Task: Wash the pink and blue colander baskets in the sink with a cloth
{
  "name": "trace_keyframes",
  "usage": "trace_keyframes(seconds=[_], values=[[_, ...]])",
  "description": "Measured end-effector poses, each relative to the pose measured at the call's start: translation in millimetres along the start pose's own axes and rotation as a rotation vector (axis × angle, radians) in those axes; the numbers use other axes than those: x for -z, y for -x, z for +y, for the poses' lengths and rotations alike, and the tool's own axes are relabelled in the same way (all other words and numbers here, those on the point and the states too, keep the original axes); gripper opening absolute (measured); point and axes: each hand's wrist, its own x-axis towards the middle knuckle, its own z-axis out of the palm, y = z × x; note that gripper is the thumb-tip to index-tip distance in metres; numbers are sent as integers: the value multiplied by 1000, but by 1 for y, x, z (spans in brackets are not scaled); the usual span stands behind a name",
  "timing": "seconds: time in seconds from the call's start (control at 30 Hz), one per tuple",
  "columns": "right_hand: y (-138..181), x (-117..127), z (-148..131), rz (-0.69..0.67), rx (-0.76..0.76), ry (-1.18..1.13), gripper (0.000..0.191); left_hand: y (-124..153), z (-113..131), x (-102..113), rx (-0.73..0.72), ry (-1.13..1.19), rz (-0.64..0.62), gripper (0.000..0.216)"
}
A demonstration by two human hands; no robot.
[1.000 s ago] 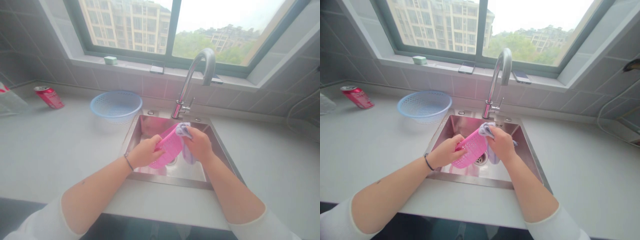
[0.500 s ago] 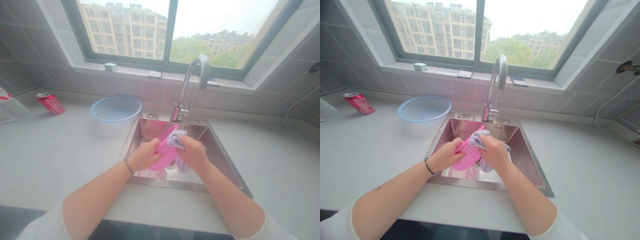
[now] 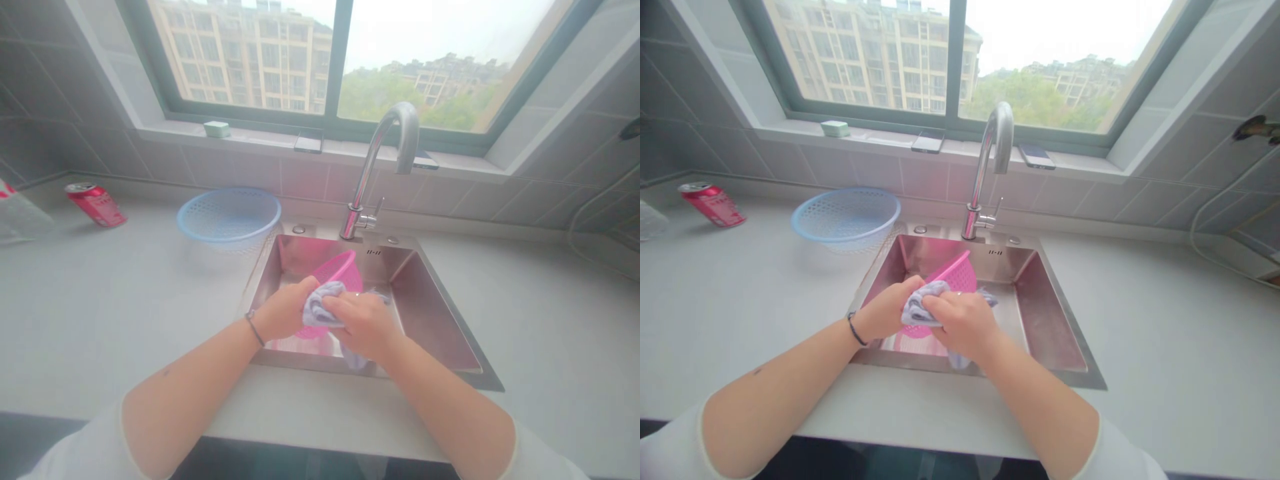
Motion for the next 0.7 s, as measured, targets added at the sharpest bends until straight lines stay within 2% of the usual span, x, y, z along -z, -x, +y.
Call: trace_keyframes(seconds=[0.07,0.17,0.2,0.27,0.4,0.43,0.5,0.57,0.63,0.7], values=[[-2,1,9,34,-107,-30,22,0,0,2,4,-17,18,17],[-3,6,35,159,-403,35,22,2,5,4,20,-37,18,15],[-2,7,39,159,-433,45,21,3,6,4,25,-37,6,15],[0,7,33,154,-372,67,18,3,7,2,33,-31,3,14],[1,-2,-2,63,23,24,20,1,2,2,-6,-5,-4,20],[0,-3,-4,50,46,19,21,0,1,3,-11,-4,-1,21],[-2,-3,4,68,-75,3,20,1,1,5,-2,-18,14,19],[-4,1,22,102,-342,39,21,2,2,7,10,-28,24,16],[-3,4,32,128,-422,64,21,3,3,6,10,-24,9,16],[-1,5,27,101,-366,75,20,3,2,5,-3,-16,8,16]])
